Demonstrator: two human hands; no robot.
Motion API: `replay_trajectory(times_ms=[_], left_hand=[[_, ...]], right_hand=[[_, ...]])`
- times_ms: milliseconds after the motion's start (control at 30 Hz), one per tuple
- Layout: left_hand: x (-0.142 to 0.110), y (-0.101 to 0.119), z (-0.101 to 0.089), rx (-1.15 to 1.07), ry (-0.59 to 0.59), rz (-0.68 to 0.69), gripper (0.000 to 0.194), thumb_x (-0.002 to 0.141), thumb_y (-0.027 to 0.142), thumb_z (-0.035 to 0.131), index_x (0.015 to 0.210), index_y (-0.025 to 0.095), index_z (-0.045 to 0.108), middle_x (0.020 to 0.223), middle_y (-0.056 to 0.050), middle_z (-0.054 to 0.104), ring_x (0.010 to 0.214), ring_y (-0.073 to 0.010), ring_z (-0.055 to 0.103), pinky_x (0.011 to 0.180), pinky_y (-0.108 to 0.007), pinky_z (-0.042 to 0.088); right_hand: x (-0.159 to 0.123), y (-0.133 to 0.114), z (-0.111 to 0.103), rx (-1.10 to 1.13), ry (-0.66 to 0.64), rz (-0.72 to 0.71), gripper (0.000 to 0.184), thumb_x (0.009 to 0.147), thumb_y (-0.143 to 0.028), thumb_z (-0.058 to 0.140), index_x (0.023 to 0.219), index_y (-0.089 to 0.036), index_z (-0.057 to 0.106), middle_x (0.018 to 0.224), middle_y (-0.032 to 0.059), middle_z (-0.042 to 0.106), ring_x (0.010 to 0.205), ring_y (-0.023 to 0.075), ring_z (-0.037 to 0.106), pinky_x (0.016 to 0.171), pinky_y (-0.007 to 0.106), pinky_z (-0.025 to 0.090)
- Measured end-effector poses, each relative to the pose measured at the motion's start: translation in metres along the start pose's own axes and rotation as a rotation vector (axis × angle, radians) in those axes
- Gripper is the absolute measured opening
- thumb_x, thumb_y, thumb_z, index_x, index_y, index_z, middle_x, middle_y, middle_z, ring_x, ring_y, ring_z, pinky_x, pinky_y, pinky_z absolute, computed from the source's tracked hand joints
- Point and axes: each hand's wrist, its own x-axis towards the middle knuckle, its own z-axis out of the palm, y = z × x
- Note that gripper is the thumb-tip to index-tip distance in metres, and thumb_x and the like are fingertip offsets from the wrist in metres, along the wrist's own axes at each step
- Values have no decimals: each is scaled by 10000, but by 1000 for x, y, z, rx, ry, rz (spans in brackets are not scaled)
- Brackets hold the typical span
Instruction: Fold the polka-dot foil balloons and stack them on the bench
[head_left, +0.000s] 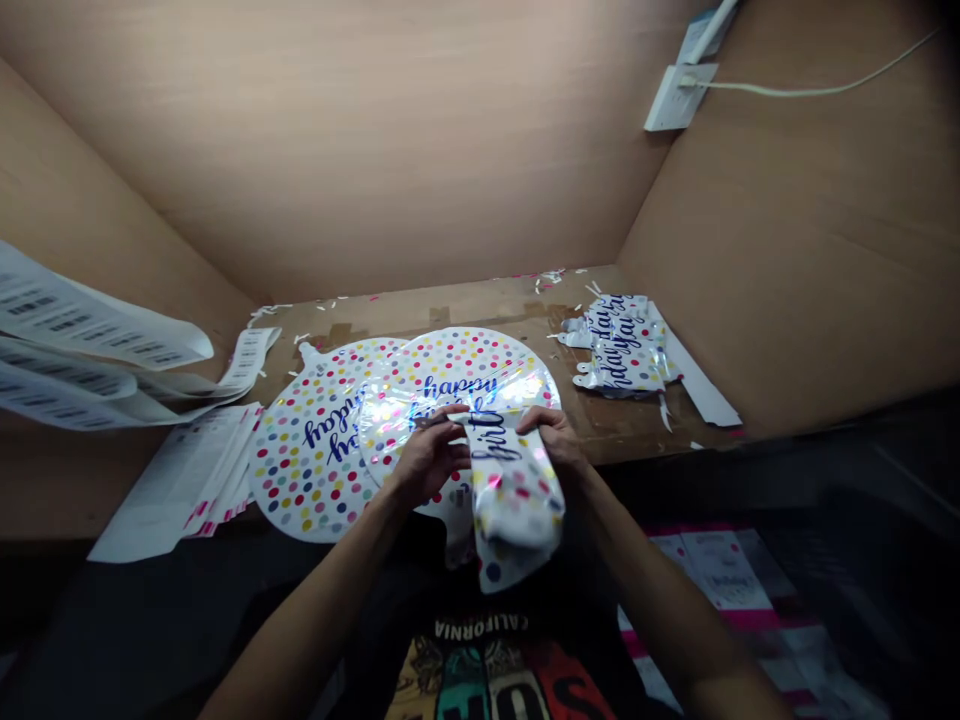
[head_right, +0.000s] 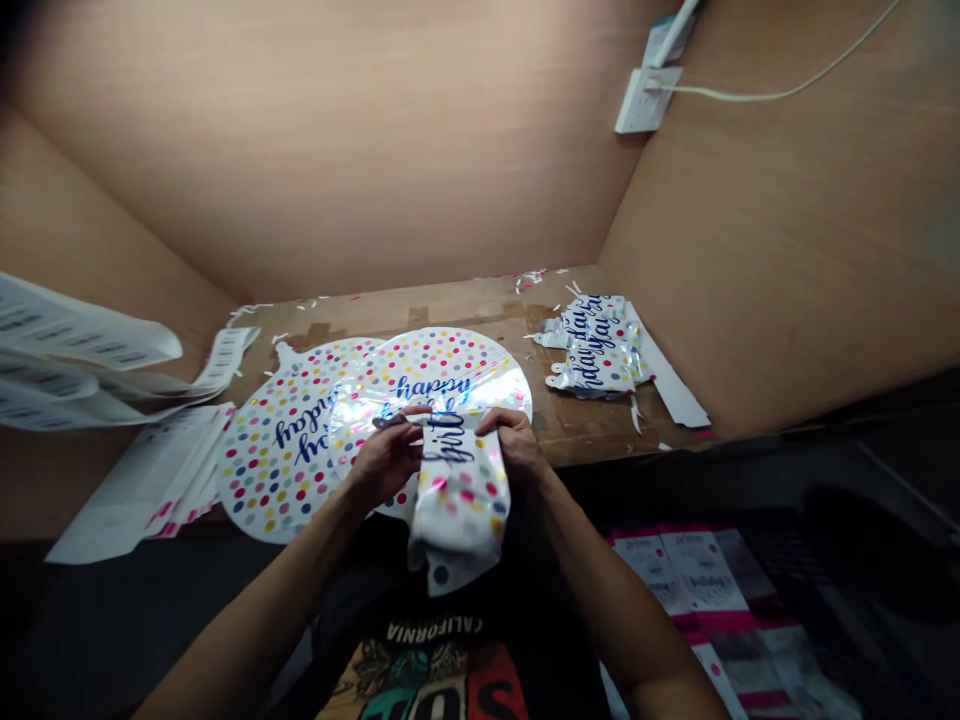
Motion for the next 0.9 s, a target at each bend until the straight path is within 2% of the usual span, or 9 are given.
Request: replay_trajectory(times_ms=[67, 133, 233, 300, 400, 500, 633, 800, 900], left_hand=[[-7, -5, 1, 90, -73, -71, 472, 828, 596, 710, 1047, 178, 694, 890, -83, 738, 732, -193, 696, 661, -311, 570], [-16, -10, 3, 231, -160, -78, 502, 777, 555, 813, 1045, 143, 714, 936, -110, 758, 786, -213, 709, 688, -303, 569], [-27, -14, 5, 317, -159, 6, 484, 759, 462, 873, 1068, 119, 727, 1051, -135, 769, 889, -243, 721, 765, -317, 576], [-31, -16, 4, 295, -78, 70, 492, 789, 474, 845, 1115, 131, 712, 1084, -131, 767, 930, -257, 721, 801, -338, 581], [-31, -19, -1, 208, -45, 135, 493, 815, 460, 810, 1190, 165, 681, 1081, -104, 758, 933, -239, 713, 828, -335, 570], [-27, -22, -11, 127, -86, 111, 429, 782, 417, 804, 1111, 162, 699, 912, -62, 722, 746, -170, 662, 703, -276, 526], [-19, -13, -18, 222, -154, 23, 396, 827, 452, 702, 1086, 153, 703, 703, 8, 588, 598, -125, 542, 597, -245, 447], [-13, 6, -3, 904, -143, 335, 293, 930, 401, 634, 794, 150, 702, 667, 0, 597, 622, -114, 496, 579, -231, 353], [-7, 3, 6, 829, 32, 471, 249, 952, 395, 644, 1046, 175, 712, 751, -2, 660, 664, -122, 577, 622, -222, 429]], right_hand=[[7, 4, -4, -113, 15, -64, 123, 710, -253, 634, 629, -203, 711, 705, 12, 679, 667, 154, 598, 616, 266, 497], [9, 4, -6, -123, 31, -60, 148, 754, -293, 636, 772, -207, 755, 753, 13, 696, 693, 153, 615, 622, 255, 501], [2, 3, -5, 49, -16, 143, 439, 852, -469, 672, 1245, -274, 673, 847, -1, 716, 663, 153, 637, 563, 244, 493], [-9, 4, -2, 90, -139, 300, 607, 847, -522, 739, 1380, -290, 563, 870, 4, 720, 652, 163, 657, 554, 250, 503], [-25, 7, 1, 107, -248, 325, 589, 790, -456, 843, 1289, -239, 618, 843, 20, 725, 674, 176, 675, 632, 287, 544], [-31, 9, 3, 142, -134, 178, 332, 745, -384, 858, 978, -192, 719, 770, 19, 705, 639, 157, 626, 635, 281, 511], [-29, 3, 0, -112, -170, 69, 124, 752, -261, 752, 678, -166, 722, 724, 29, 666, 666, 148, 576, 621, 263, 439], [-21, -6, 0, -182, -222, 147, 310, 895, -443, 670, 1094, -214, 738, 819, 21, 664, 730, 170, 588, 669, 282, 466], [-18, -8, 11, -263, -122, 44, 420, 930, -580, 642, 1083, -190, 680, 865, 40, 661, 787, 190, 590, 711, 299, 480]])
